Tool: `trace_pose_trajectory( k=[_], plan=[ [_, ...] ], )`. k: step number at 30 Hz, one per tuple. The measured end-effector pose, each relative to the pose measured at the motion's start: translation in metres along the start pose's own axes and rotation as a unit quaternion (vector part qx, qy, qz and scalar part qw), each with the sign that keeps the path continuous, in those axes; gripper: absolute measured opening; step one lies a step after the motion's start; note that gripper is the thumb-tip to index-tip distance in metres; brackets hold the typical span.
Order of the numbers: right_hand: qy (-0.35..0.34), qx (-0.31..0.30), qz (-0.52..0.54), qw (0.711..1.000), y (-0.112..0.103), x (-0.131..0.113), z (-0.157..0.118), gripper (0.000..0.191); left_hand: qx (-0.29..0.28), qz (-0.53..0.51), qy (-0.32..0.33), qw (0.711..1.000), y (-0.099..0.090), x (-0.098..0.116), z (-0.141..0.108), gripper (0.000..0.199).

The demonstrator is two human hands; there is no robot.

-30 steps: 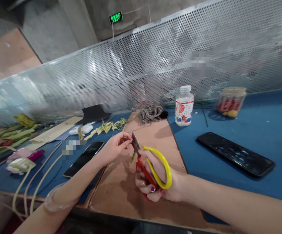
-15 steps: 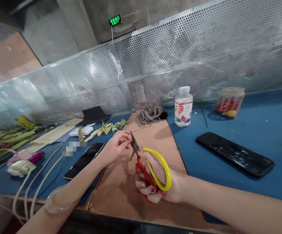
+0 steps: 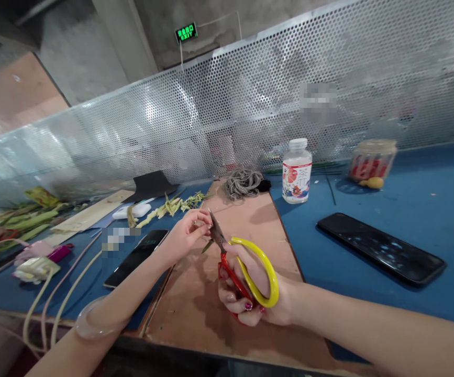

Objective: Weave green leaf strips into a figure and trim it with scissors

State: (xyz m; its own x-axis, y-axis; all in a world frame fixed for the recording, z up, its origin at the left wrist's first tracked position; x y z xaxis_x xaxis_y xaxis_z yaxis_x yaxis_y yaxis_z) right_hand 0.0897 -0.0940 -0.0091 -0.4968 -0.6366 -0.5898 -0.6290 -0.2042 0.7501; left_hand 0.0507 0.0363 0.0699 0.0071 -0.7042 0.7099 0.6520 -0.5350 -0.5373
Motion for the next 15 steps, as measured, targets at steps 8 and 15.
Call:
trace_pose_trajectory(
  k=[8,15],
  plan=[
    [0.005,-0.008,0.006,1.000,0.0017,-0.0021,-0.0016,0.047,0.000,-0.008,0.006,1.000,0.0010,0.0010,0.0002,0.009],
    [-0.003,-0.026,-0.002,1.000,0.0040,-0.0022,-0.0025,0.047,0.006,-0.029,0.000,1.000,0.0016,0.0014,0.0011,0.007]
  ],
)
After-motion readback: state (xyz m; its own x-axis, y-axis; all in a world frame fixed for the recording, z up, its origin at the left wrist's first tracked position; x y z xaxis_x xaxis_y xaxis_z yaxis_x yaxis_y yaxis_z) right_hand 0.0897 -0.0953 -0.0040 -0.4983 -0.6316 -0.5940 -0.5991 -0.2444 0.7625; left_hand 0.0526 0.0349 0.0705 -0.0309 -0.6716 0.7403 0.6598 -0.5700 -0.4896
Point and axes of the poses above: each hand's wrist, its own z-axis towards the middle knuckle, its own y-axis out of the palm, x = y × z, the point moved 7 cm from there along z, towards the middle knuckle, and after that the axes turned 6 degrees about y, right-handed, at the moved point
